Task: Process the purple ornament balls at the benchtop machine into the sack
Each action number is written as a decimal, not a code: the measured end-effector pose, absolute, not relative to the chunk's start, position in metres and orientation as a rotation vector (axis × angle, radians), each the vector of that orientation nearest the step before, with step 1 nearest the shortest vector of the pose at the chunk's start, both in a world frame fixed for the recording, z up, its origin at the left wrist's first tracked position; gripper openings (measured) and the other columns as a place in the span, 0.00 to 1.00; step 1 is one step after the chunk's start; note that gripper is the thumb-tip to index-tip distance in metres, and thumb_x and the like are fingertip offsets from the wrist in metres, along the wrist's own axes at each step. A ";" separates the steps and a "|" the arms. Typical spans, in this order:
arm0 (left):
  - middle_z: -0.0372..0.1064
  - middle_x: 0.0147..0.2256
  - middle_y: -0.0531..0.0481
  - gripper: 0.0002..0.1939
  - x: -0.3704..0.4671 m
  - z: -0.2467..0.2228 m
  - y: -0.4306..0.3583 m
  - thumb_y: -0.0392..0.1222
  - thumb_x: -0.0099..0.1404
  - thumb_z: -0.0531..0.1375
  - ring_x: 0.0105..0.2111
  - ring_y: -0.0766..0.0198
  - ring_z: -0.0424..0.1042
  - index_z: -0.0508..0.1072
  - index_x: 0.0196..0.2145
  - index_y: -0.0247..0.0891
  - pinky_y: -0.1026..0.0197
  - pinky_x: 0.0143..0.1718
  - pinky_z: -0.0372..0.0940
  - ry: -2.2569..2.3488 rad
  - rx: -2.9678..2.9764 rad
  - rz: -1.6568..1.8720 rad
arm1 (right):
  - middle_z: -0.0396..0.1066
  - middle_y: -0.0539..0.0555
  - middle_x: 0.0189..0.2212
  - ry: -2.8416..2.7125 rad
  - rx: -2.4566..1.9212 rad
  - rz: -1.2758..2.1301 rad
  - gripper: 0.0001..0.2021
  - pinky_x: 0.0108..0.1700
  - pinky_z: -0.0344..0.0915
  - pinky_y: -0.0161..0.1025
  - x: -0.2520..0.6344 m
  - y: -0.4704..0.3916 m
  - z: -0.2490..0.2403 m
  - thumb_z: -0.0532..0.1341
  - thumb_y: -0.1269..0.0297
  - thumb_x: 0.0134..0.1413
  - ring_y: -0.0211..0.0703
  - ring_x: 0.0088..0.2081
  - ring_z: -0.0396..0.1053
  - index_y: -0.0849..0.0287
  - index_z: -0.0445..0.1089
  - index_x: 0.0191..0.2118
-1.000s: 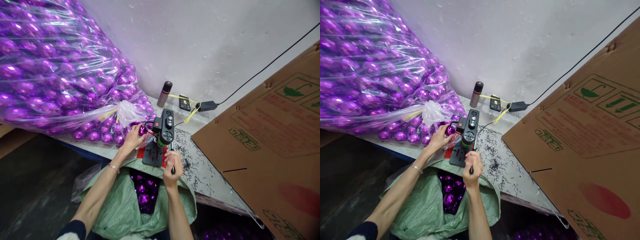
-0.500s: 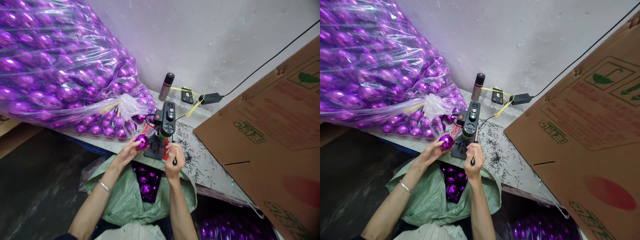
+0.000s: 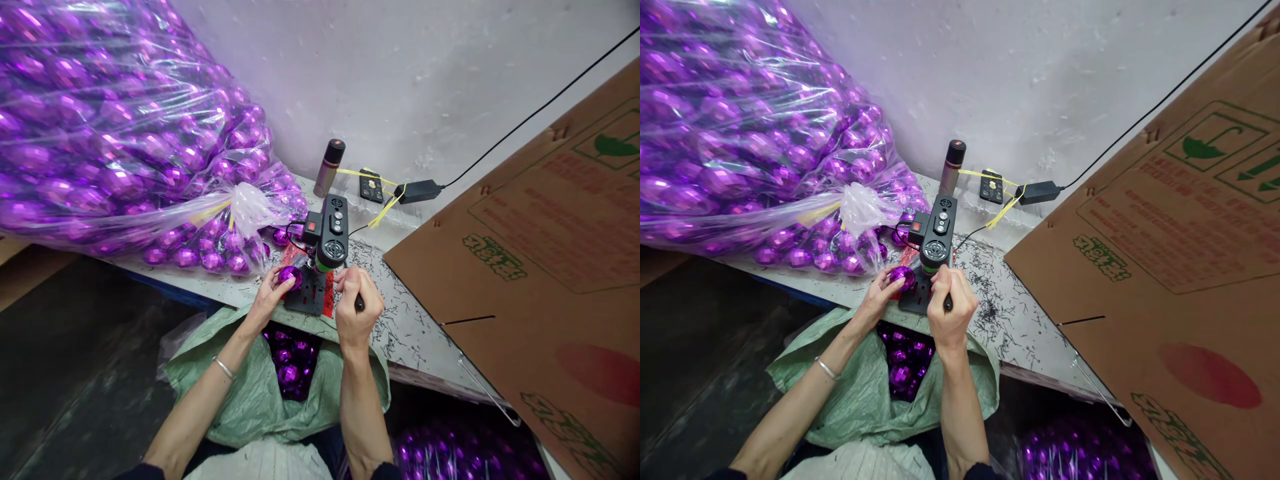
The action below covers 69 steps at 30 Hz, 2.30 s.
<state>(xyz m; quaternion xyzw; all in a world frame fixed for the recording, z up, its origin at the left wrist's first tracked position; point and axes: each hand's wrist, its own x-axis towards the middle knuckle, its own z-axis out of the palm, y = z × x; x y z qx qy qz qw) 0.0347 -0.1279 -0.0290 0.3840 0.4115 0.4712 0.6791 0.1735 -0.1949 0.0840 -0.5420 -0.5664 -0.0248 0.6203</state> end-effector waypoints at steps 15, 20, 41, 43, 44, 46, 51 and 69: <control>0.72 0.56 0.40 0.30 0.057 -0.057 -0.126 0.48 0.60 0.70 0.57 0.47 0.72 0.67 0.57 0.40 0.46 0.60 0.65 1.115 1.778 1.033 | 0.65 0.47 0.24 -1.345 -1.209 -0.081 0.16 0.33 0.63 0.37 0.174 -0.199 0.077 0.52 0.71 0.68 0.36 0.30 0.68 0.56 0.62 0.26; 0.73 0.55 0.40 0.29 0.061 -0.062 -0.123 0.48 0.62 0.69 0.56 0.48 0.73 0.67 0.57 0.40 0.46 0.59 0.67 1.083 1.838 1.071 | 0.65 0.47 0.24 -1.343 -1.214 -0.086 0.16 0.33 0.63 0.36 0.173 -0.199 0.076 0.52 0.72 0.68 0.36 0.29 0.68 0.56 0.61 0.26; 0.74 0.53 0.40 0.30 0.062 -0.055 -0.118 0.50 0.60 0.69 0.54 0.47 0.74 0.69 0.57 0.39 0.45 0.56 0.68 1.036 1.897 0.964 | 0.68 0.49 0.25 -1.362 -1.203 -0.104 0.15 0.34 0.65 0.38 0.174 -0.201 0.072 0.52 0.73 0.67 0.38 0.30 0.70 0.56 0.64 0.27; 0.74 0.53 0.40 0.31 0.059 -0.055 -0.118 0.50 0.60 0.70 0.53 0.46 0.74 0.69 0.57 0.39 0.45 0.56 0.69 1.030 1.895 0.957 | 0.68 0.49 0.25 -1.362 -1.207 -0.104 0.15 0.33 0.65 0.38 0.174 -0.201 0.071 0.52 0.73 0.67 0.38 0.30 0.70 0.56 0.65 0.27; 0.74 0.53 0.40 0.31 0.058 -0.055 -0.118 0.51 0.59 0.70 0.53 0.46 0.74 0.69 0.57 0.39 0.45 0.56 0.68 1.017 1.900 0.951 | 0.68 0.49 0.26 -1.361 -1.209 -0.105 0.15 0.33 0.65 0.38 0.174 -0.201 0.071 0.52 0.73 0.67 0.38 0.30 0.70 0.56 0.65 0.27; 0.74 0.53 0.40 0.31 0.056 -0.054 -0.116 0.51 0.59 0.71 0.54 0.46 0.74 0.69 0.57 0.40 0.45 0.56 0.68 0.993 1.909 0.933 | 0.69 0.50 0.26 -1.362 -1.204 -0.108 0.15 0.33 0.65 0.38 0.173 -0.201 0.071 0.52 0.73 0.67 0.38 0.30 0.70 0.56 0.65 0.28; 0.73 0.54 0.39 0.32 0.050 -0.053 -0.111 0.54 0.62 0.68 0.56 0.45 0.72 0.69 0.59 0.39 0.43 0.59 0.65 1.041 1.871 0.878 | 0.67 0.49 0.25 -1.388 -1.198 -0.126 0.14 0.33 0.65 0.38 0.174 -0.202 0.070 0.52 0.75 0.66 0.38 0.30 0.69 0.55 0.63 0.28; 0.72 0.58 0.39 0.33 0.061 -0.073 -0.111 0.52 0.61 0.70 0.60 0.45 0.70 0.70 0.60 0.41 0.43 0.63 0.60 0.994 1.991 0.964 | 0.68 0.49 0.25 -1.379 -1.199 -0.108 0.14 0.34 0.65 0.38 0.176 -0.203 0.067 0.52 0.75 0.66 0.38 0.31 0.70 0.56 0.64 0.28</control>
